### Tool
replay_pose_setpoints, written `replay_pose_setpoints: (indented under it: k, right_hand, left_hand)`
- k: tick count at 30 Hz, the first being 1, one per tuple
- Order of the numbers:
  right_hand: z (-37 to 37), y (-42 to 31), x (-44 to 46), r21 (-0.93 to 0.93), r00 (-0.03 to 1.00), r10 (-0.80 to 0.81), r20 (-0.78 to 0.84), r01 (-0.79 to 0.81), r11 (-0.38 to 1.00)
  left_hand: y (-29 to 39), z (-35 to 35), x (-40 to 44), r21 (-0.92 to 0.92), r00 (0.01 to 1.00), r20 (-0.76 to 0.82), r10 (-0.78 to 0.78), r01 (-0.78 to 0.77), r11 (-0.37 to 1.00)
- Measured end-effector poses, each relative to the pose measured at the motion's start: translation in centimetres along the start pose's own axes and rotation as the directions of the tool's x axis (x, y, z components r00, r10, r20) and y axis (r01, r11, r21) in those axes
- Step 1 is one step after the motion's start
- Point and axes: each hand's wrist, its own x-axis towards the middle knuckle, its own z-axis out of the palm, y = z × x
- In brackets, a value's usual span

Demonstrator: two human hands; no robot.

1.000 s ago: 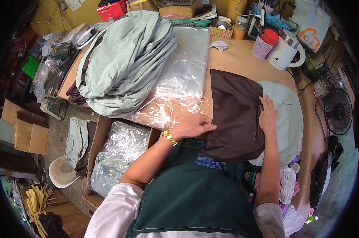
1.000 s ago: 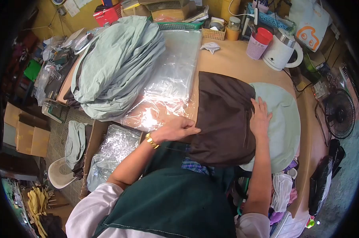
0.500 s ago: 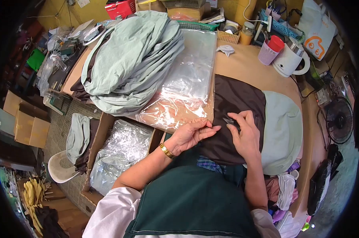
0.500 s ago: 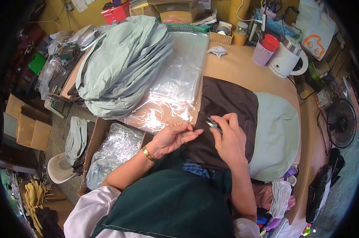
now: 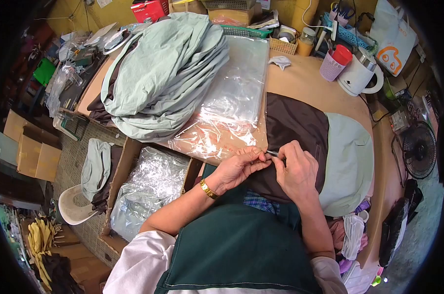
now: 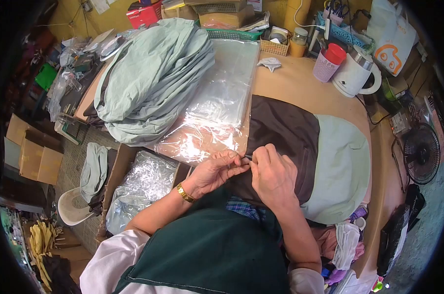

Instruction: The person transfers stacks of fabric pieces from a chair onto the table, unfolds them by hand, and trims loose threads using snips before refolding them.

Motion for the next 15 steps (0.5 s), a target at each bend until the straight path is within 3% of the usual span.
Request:
replay_pose_setpoints:
  k: [10,15]
  right_hand:
    - [0.1,0.1,-0.1,-0.017,0.999,-0.002,-0.042,0.001,1.0]
    - [0.0,0.1,-0.3,-0.026,0.998,0.012,-0.063,-0.014,1.0]
  left_hand:
    - [-0.2,0.4,-0.2,0.006,0.999,0.041,0.001,-0.001,1.0]
    - [0.1,1.5,-0.5,-0.006,1.0,-0.023,0.003,-0.003,1.0]
